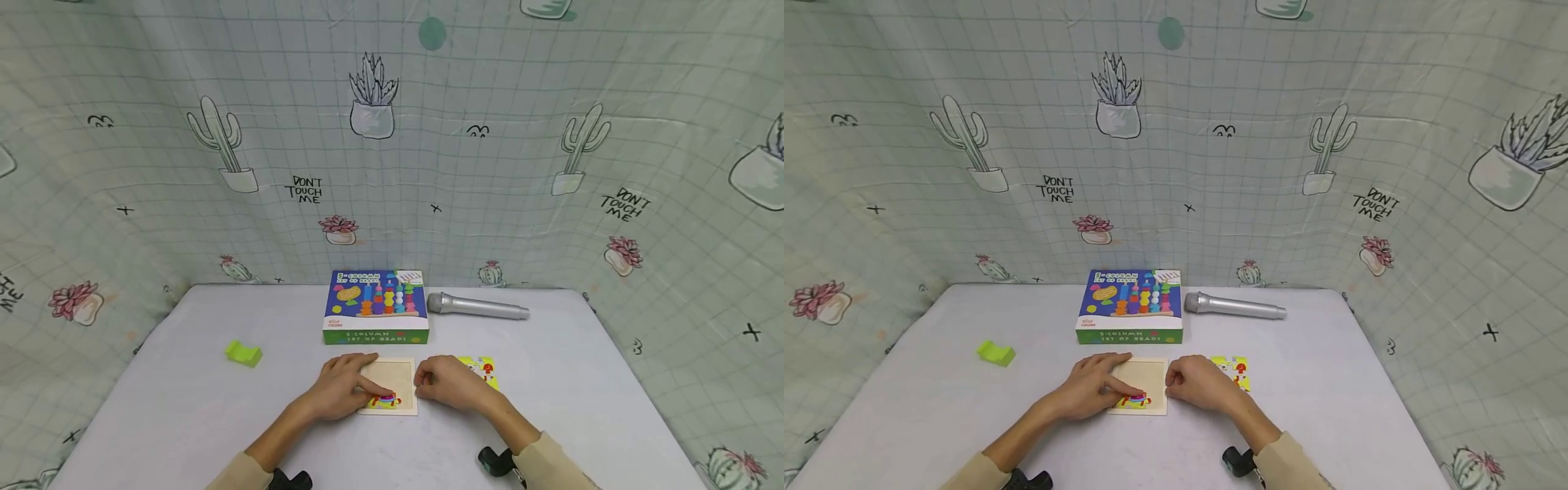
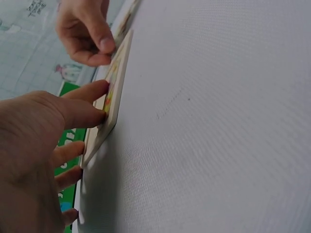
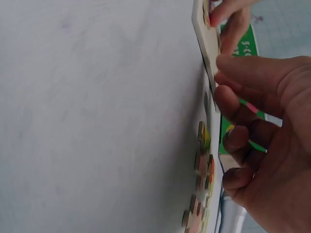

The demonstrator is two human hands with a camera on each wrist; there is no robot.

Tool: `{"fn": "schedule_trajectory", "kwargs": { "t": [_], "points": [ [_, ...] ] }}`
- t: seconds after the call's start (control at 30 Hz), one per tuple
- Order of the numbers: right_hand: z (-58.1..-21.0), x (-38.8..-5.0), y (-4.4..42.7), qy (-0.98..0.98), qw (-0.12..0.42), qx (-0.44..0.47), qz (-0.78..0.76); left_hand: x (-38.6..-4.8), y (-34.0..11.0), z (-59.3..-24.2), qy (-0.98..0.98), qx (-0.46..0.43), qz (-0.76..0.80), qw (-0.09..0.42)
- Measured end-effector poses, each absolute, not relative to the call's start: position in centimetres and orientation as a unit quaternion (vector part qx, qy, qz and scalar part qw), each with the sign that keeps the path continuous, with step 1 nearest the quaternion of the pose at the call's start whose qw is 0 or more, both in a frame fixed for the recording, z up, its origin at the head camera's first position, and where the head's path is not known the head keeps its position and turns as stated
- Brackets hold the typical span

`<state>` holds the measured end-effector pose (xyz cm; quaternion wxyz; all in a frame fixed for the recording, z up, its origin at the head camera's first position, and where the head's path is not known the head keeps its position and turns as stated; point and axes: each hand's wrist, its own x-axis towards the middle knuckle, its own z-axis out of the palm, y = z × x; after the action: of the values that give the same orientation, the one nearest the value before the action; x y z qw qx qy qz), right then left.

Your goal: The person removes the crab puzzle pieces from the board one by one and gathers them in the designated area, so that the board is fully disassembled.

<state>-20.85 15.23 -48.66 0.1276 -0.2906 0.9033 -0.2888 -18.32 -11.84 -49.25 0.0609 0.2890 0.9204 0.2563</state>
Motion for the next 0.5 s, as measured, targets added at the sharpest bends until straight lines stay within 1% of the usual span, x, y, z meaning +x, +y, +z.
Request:
{"fn": "schedule_trajectory", "kwargs": {
  "t": [0.1,0.3,0.5],
  "points": [
    [-48.7,-20.9,14.5,0.903,0.121,-0.300,-0.284,-18.4,-11.8,-49.3,0.924,0.283,0.251,0.055],
    [-48.7,-20.4,13.5,0.882,0.173,-0.308,-0.313,-18.5,-11.7,-49.4,0.928,0.278,0.244,0.048],
    [-49.0,-20.2,12.8,0.876,0.190,-0.307,-0.320,-18.3,-11.6,-49.3,0.927,0.269,0.257,0.035]
  ]
}}
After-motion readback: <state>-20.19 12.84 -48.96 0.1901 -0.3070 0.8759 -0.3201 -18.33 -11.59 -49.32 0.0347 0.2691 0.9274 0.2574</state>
